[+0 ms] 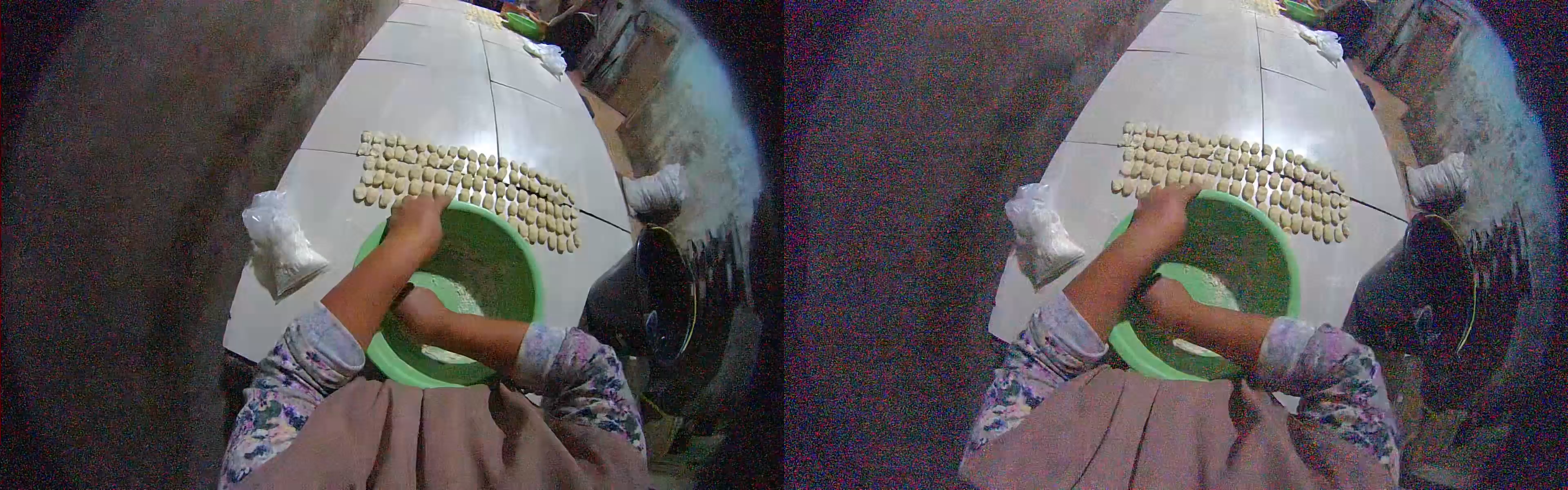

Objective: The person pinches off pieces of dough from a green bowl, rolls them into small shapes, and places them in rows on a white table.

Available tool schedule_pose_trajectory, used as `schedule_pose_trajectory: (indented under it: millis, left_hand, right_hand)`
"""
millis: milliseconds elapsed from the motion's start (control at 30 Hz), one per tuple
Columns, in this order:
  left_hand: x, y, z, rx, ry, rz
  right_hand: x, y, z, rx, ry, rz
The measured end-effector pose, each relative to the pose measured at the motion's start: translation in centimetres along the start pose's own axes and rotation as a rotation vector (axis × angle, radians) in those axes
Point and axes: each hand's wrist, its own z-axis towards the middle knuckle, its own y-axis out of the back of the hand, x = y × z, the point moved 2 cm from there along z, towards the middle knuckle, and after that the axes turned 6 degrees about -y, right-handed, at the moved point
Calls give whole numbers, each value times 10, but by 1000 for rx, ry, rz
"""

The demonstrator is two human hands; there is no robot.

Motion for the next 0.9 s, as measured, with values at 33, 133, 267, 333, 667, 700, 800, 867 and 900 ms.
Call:
schedule_pose_trajectory:
  millis: [33,133,267,333,667,700,800,867,900]
  left_hand:
    - [0,-1,1,34,28,24]
    - [7,-3,3,47,4,47]
    - [6,3,-4,3,-17,34]
    - [2,8,-6,14,-20,42]
    - [1,4,-4,27,32,71]
    - [1,4,-4,73,14,157]
    - [6,-3,-1,40,6,105]
    - [7,-2,-2,69,53,41]
    - [7,-1,-2,53,17,69]
  right_hand:
    - [-1,10,1,36,-58,137]
    - [-9,31,-14,101,-40,76]
    - [-65,-8,-72,236,255,-168]
    - [16,58,-98,550,90,-322]
    - [-11,58,-6,342,129,-127]
    - [-32,22,14,343,132,-125]
    - [-44,-23,27,23,315,-148]
    - [24,29,-26,493,233,-498]
    - [23,27,-40,393,310,-469]
